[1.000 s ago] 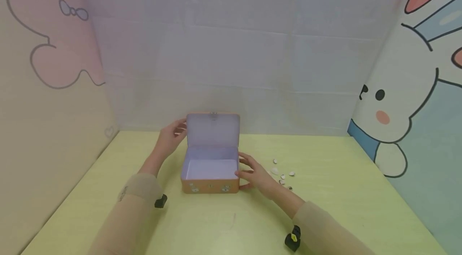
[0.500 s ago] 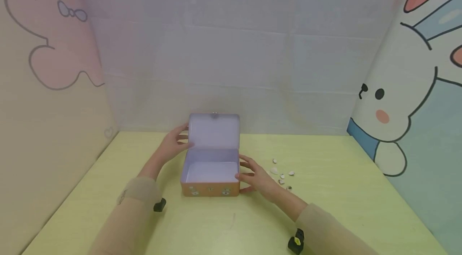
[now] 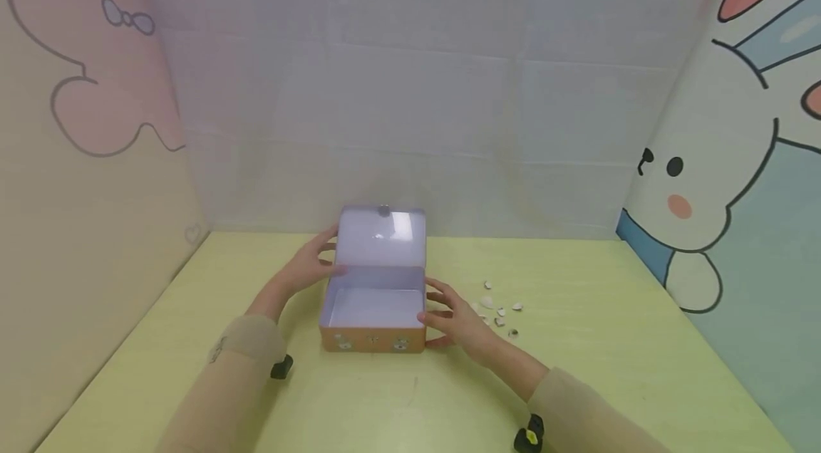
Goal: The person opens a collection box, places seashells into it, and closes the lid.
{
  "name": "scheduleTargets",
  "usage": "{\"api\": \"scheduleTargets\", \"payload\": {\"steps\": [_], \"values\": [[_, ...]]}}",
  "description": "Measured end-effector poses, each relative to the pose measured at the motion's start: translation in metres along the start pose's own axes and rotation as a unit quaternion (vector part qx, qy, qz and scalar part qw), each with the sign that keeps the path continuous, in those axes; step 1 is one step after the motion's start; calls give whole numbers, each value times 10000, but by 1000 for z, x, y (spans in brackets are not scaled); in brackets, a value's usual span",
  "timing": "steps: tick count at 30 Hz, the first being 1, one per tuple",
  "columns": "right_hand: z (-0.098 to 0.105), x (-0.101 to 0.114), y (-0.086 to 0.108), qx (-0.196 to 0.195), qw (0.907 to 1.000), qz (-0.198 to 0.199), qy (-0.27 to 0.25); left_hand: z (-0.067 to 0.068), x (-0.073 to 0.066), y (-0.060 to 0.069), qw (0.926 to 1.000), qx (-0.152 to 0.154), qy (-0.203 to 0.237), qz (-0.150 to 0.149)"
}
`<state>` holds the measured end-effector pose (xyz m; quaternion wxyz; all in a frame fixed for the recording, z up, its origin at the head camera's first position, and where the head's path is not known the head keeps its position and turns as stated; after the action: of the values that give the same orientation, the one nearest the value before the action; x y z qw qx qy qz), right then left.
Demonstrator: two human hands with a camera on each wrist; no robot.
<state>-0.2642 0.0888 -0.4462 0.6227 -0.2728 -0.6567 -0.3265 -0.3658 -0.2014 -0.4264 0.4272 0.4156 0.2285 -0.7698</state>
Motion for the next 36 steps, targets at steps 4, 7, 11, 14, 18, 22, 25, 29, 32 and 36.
{"api": "scheduleTargets", "payload": {"steps": [4, 7, 11, 14, 18, 22, 25, 29, 32, 36], "values": [[-1, 1, 4, -85, 10000, -13, -36, -3, 2, 0, 9997, 224, 81, 81], [0, 2, 5, -130, 9999, -49, -25, -5, 5, -1, 9992, 340, 145, 157], [1, 2, 6, -141, 9999, -90, -8, -7, 8, 0, 9986, 424, 239, 218], [1, 2, 7, -156, 9998, -119, -16, -8, 6, 2, 9979, 530, 287, 237], [0, 3, 7, -160, 9997, -165, -16, -8, 8, 1, 9972, 635, 317, 248], [-1, 3, 8, -162, 9997, -199, -6, -8, 14, 0, 9965, 734, 290, 260], [-1, 4, 9, -167, 9997, -188, -12, -8, 15, -1, 9958, 813, 308, 301], [-1, 4, 9, -170, 9997, -158, -36, -8, 18, -3, 9946, 914, 335, 353], [-1, 4, 8, -196, 9997, -167, -3, -8, 20, -3, 9940, 945, 365, 412], [-1, 4, 7, -185, 9997, -174, 33, -8, 21, -3, 9940, 905, 456, 420]]}}
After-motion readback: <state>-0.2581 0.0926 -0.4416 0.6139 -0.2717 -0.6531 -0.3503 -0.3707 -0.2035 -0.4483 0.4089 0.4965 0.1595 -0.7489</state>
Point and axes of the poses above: each hand's wrist, its own y-axis away from the middle knuckle, its own z-axis out of the back of the hand, x = y × z, the point moved 4 cm from there along -y, towards the middle knuckle, and after that the axes turned 14 degrees about x, right-handed, at the moved point
